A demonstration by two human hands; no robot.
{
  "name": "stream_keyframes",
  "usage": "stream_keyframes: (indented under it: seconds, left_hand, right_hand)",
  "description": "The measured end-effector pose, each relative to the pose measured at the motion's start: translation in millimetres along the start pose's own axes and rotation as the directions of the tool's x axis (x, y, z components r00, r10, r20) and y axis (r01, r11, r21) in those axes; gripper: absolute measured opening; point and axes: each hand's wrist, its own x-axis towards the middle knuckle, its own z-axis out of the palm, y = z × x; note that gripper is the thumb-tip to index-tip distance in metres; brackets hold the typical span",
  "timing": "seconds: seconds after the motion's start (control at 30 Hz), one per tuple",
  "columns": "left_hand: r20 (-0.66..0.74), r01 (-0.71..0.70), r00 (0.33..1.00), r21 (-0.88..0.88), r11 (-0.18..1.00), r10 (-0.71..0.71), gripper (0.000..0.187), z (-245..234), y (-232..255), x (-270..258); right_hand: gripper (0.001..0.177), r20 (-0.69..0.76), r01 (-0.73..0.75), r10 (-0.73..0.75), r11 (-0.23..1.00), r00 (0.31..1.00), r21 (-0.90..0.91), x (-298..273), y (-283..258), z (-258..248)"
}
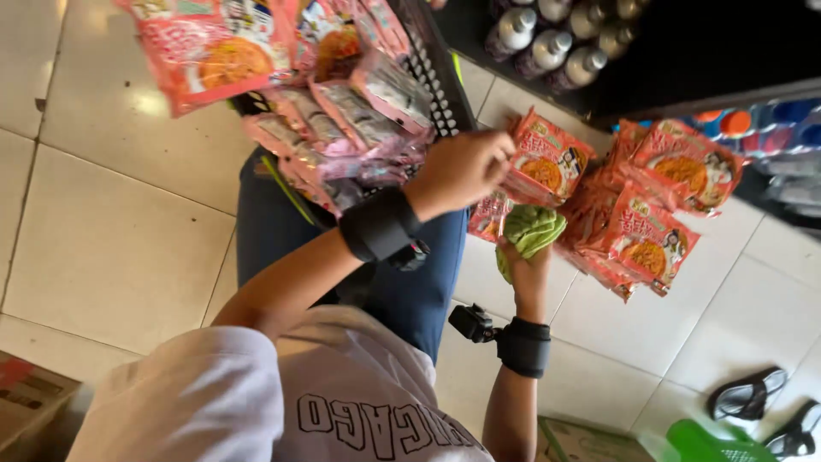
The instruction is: The person cleans individual instant noodle packets with a cloth and organizes them into stacks.
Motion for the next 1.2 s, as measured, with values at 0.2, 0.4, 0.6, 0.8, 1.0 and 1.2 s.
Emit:
stream_keyframes:
  seconds: [0.2, 0.4, 0.6, 0.8, 1.0, 1.2]
  left_hand:
    - [-0.675, -0.006, 0.737, 0.027, 1.0, 0.023, 0.012, -138, -67, -51]
    - [-0.872, 0.484, 0.451, 0.061, 0.873, -0.189, 0.063, -220, -157, -109]
    - [-0.802, 0.411, 0.449, -0.207, 0.888, -0.395, 0.083, -210, -251, -105]
    - [-0.519, 0.421, 0.6, -0.442, 0.792, -0.608, 0.057, -202, -247, -104]
    - [-0.46, 0.127, 0.763, -0.582, 0.803, -0.454, 0.036, -203, -180, -115]
    - [-0.407, 0.024, 0.897, -0.35, 0.936, -0.175, 0.045, -197, -108, -151]
  right_hand:
    - [0.049, 0.194, 0.084, -0.102, 0.992, 0.976, 0.099, 43, -107, 95]
    - [0.038, 0.452, 0.223, -0.204, 0.975, 0.868, 0.012, 111, -151, 233]
    - [0.055, 0.491, 0.487, -0.219, 0.7, 0.843, -0.522, 141, -146, 351]
    - [0.073, 0.649, 0.612, -0.232, 0.648, 0.725, -0.452, 127, -135, 375]
    - [0.067, 0.74, 0.69, -0.289, 0.654, 0.608, -0.312, 71, -196, 360]
    - [0.065, 0.624, 0.908, -0.663, 0.244, 0.413, -0.342, 25, -259, 337]
